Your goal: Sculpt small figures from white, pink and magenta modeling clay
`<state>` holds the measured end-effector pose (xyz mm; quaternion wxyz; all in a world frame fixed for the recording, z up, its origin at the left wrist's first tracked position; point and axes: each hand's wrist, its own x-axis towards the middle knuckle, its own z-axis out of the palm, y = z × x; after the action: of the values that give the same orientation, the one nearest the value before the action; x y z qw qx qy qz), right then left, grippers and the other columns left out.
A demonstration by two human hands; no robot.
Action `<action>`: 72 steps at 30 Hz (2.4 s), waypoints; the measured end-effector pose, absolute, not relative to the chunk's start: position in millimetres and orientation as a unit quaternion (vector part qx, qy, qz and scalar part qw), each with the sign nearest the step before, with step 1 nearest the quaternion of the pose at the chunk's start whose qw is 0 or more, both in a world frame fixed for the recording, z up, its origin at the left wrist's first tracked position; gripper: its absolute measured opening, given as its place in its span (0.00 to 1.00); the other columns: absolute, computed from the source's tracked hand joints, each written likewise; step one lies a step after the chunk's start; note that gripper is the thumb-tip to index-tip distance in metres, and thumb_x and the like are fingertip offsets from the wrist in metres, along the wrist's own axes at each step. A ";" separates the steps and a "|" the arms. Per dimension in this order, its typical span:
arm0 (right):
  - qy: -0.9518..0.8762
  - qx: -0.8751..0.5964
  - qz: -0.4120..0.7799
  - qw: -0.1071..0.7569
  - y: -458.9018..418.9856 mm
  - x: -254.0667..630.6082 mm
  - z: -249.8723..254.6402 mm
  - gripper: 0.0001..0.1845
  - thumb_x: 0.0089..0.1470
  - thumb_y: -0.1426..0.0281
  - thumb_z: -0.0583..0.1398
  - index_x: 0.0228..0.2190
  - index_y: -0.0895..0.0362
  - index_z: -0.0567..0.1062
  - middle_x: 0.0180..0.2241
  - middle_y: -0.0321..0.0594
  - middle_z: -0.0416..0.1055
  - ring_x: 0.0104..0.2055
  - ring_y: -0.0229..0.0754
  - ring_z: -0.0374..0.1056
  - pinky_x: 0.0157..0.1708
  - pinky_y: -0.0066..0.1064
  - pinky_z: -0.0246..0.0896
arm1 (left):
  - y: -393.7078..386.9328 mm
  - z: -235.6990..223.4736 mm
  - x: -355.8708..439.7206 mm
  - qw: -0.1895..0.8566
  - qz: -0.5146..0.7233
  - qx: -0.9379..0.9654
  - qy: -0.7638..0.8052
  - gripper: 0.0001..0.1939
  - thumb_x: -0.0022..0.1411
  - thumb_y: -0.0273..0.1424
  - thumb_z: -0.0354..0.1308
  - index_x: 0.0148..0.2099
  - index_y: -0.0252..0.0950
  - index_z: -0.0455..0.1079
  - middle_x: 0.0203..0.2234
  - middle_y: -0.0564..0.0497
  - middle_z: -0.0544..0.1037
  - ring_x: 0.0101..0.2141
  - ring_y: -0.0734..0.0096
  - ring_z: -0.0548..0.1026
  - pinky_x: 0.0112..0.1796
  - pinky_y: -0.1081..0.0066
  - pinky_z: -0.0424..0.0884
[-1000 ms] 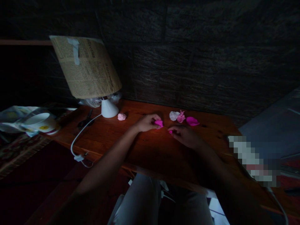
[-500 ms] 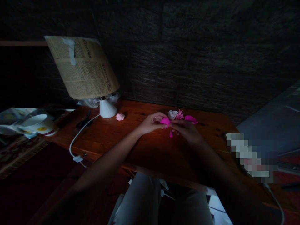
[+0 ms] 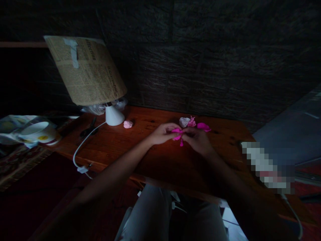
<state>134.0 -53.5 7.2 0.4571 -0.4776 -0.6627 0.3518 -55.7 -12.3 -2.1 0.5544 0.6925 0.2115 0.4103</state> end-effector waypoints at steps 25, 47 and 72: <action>-0.449 -0.307 0.620 0.566 -63.1 134.7 31.6 0.07 0.39 0.67 0.72 0.23 0.53 0.80 0.23 0.32 0.70 0.22 0.30 0.55 0.22 0.26 0.53 | 3.4 2.4 -71.7 0.700 0.496 0.458 0.234 0.13 0.55 0.30 0.69 0.43 0.35 0.76 0.35 0.51 0.79 0.30 0.78 0.75 0.30 0.78 0.68; -0.446 -0.345 0.655 0.503 -59.3 139.5 24.9 0.16 0.35 0.59 0.76 0.27 0.51 0.81 0.28 0.33 0.75 0.25 0.31 0.59 0.26 0.26 0.59 | 4.8 -13.5 -63.3 0.590 0.352 0.671 0.277 0.26 0.62 0.47 0.61 0.54 0.34 0.74 0.41 0.44 0.80 0.33 0.74 0.73 0.33 0.74 0.66; -0.610 -0.430 0.482 0.458 -50.0 141.4 9.1 0.18 0.47 0.56 0.68 0.37 0.53 0.82 0.29 0.35 0.77 0.22 0.33 0.59 0.24 0.30 0.55 | 1.3 -5.9 -63.5 0.567 0.406 0.667 0.261 0.23 0.54 0.39 0.70 0.50 0.34 0.77 0.43 0.45 0.80 0.43 0.67 0.76 0.48 0.64 0.68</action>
<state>141.4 -50.0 9.1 0.4583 -0.4305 -0.6099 0.4824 -63.5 1.3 -5.9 0.5672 0.6673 0.2613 0.4058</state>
